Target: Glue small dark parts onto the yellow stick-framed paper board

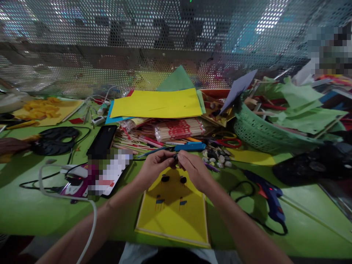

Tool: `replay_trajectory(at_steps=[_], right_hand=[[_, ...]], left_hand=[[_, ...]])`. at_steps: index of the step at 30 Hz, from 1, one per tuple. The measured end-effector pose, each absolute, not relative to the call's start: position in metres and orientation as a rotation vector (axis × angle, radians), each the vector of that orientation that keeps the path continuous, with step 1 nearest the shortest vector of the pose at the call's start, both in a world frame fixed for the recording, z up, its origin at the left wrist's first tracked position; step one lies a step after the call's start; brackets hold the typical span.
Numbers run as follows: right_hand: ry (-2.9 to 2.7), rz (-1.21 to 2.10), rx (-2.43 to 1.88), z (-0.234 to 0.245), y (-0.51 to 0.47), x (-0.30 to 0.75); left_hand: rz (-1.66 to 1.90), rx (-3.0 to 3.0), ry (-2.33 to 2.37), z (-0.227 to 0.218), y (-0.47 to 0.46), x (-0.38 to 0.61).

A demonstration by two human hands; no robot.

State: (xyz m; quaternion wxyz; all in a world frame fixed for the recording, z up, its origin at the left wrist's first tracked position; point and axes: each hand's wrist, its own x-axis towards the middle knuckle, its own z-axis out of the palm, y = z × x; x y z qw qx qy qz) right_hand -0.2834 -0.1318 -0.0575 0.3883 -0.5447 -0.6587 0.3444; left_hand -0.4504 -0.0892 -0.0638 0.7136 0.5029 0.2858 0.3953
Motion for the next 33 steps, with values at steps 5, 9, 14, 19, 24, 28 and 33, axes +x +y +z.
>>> replay_trajectory(at_steps=[5, 9, 14, 19, 24, 28, 33], right_hand=[[-1.664, 0.891, -1.392, -0.0575, -0.1322, -0.2832], [-1.665, 0.871, -1.388, -0.0579, -0.1322, -0.2826], [-1.657, 0.861, -1.38, -0.0529, -0.1336, -0.2834], [-1.627, 0.914, -1.367, -0.0485, -0.135, -0.285], [-1.655, 0.893, -1.381, -0.0514, -0.1338, -0.2841], [-1.636, 0.882, -1.376, -0.0539, -0.1337, -0.2843], [-1.565, 0.952, -1.334, -0.0498, -0.1352, -0.2875]], left_hand=[[0.891, 1.181, 0.638, -0.0647, -0.0897, -0.4512], [0.909, 1.232, 0.637, -0.0665, -0.0924, -0.45], [0.901, 1.195, 0.623, -0.0652, -0.0925, -0.4497], [0.905, 1.183, 0.616, -0.0624, -0.0926, -0.4507], [0.923, 1.235, 0.626, -0.0668, -0.0938, -0.4499], [0.901, 1.215, 0.626, -0.0662, -0.0927, -0.45], [0.9, 1.178, 0.605, -0.0623, -0.091, -0.4511]])
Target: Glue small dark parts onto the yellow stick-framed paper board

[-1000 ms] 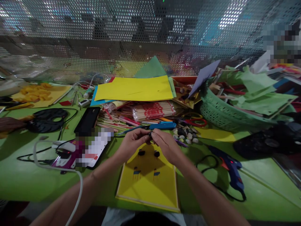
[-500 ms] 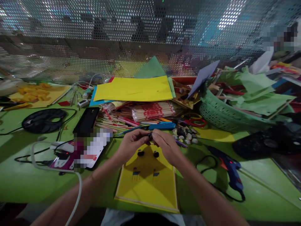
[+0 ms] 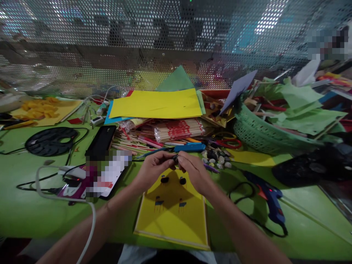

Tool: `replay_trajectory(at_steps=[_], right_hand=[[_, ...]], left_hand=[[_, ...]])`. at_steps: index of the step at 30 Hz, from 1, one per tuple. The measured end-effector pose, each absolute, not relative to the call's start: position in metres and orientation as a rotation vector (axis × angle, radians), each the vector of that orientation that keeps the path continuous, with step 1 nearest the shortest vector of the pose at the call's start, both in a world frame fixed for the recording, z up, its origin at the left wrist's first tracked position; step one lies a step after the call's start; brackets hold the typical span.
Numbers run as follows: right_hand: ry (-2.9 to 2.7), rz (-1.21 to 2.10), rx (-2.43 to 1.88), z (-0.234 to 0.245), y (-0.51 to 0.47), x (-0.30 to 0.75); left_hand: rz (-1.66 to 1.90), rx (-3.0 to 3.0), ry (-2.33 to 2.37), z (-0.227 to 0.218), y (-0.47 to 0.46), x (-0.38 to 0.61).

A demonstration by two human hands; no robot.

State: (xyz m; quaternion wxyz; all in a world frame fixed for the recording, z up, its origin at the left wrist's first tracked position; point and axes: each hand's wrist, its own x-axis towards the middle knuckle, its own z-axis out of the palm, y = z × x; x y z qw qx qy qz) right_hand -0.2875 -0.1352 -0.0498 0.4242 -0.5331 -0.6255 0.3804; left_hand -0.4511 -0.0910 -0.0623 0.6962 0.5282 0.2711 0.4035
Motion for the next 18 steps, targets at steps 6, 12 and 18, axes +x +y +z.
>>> replay_trajectory(at_steps=[6, 12, 18], right_hand=[[-1.56, 1.0, -1.337, -0.0479, -0.134, -0.2877], [-1.541, 1.022, -1.3, -0.0522, -0.1332, -0.2876], [-1.613, 0.956, -1.316, -0.0512, -0.1348, -0.2881]], left_hand=[[0.94, 1.23, 0.603, -0.0648, -0.0919, -0.4501], [0.916, 1.168, 0.621, -0.0648, -0.0916, -0.4501], [0.885, 1.103, 0.641, -0.0621, -0.0899, -0.4522]])
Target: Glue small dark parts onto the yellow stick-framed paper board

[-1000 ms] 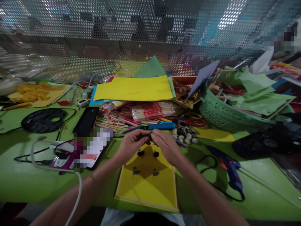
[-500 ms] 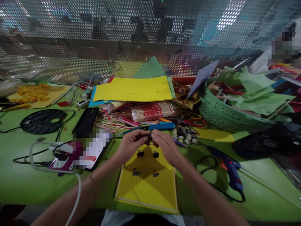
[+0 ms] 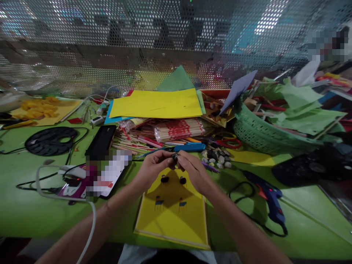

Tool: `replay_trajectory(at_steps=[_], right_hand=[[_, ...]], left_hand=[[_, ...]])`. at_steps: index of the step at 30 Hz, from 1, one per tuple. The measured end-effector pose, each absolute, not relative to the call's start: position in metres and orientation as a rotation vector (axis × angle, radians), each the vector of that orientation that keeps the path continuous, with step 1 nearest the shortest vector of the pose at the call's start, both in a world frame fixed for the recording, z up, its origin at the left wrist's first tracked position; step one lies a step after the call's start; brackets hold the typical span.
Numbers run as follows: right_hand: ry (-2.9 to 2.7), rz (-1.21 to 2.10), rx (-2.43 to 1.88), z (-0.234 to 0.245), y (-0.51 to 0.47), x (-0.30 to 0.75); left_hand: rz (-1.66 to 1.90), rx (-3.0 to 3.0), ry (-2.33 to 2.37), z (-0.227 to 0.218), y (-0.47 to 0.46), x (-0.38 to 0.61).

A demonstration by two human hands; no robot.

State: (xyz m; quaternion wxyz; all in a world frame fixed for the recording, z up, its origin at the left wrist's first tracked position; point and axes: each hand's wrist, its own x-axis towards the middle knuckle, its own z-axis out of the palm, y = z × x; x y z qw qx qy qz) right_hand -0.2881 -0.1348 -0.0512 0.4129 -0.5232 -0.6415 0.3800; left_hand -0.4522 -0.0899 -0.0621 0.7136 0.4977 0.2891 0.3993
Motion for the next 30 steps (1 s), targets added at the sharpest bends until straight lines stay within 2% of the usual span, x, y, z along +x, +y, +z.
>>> replay_trajectory(at_steps=[10, 19, 30], right_hand=[[-1.806, 0.687, -1.517, -0.058, -0.134, -0.288], [-1.631, 0.909, -1.342, -0.055, -0.136, -0.29], [-1.601, 0.886, -1.35, -0.065, -0.133, -0.288]], left_hand=[[0.881, 1.121, 0.652, -0.06, -0.091, -0.452], [0.885, 1.092, 0.626, -0.063, -0.089, -0.452], [0.871, 1.079, 0.659, -0.059, -0.091, -0.451]])
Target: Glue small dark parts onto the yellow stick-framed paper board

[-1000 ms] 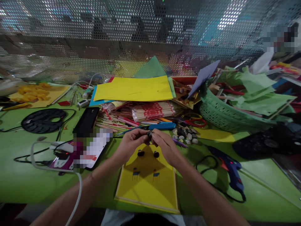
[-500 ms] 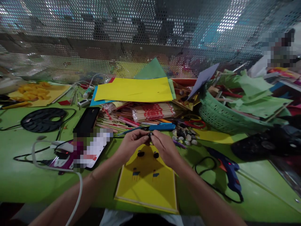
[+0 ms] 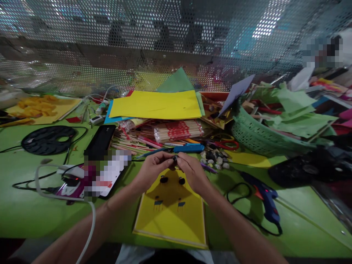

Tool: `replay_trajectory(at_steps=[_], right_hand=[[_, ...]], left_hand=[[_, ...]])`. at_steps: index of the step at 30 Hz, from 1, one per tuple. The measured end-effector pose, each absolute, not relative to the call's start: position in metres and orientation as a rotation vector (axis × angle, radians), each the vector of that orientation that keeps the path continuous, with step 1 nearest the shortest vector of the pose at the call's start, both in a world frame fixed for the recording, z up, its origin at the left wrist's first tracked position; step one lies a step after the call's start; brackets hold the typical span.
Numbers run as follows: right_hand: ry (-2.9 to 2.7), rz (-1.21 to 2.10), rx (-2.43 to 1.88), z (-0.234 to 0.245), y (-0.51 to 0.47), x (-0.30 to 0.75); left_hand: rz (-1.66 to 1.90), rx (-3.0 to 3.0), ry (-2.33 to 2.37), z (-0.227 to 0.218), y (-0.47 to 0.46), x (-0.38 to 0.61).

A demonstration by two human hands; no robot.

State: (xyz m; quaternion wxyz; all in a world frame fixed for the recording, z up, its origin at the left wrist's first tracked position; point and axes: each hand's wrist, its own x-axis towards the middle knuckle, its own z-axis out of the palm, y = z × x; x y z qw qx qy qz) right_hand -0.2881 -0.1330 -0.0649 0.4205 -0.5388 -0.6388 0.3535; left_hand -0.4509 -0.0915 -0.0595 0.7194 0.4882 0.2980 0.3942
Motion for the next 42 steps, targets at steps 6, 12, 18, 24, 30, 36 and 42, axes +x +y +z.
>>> replay_trajectory(at_steps=[6, 12, 18, 24, 30, 36, 42], right_hand=[[-1.642, 0.898, -1.358, -0.058, -0.134, -0.289], [-1.781, 0.761, -1.491, -0.057, -0.134, -0.289], [-1.791, 0.707, -1.506, -0.055, -0.135, -0.289], [-1.909, 0.591, -1.556, -0.05, -0.136, -0.289], [-1.972, 0.598, -1.614, -0.051, -0.134, -0.285], [-1.898, 0.694, -1.539, -0.053, -0.133, -0.283], [-1.95, 0.699, -1.53, -0.046, -0.134, -0.284]], left_hand=[[0.866, 1.025, 0.635, -0.059, -0.09, -0.452], [0.881, 1.046, 0.678, -0.058, -0.091, -0.451], [0.872, 0.973, 0.672, -0.058, -0.09, -0.451], [0.873, 0.977, 0.66, -0.059, -0.089, -0.452], [0.865, 1.056, 0.659, -0.062, -0.088, -0.453], [0.837, 0.996, 0.646, -0.061, -0.087, -0.452], [0.823, 0.984, 0.622, -0.061, -0.087, -0.453]])
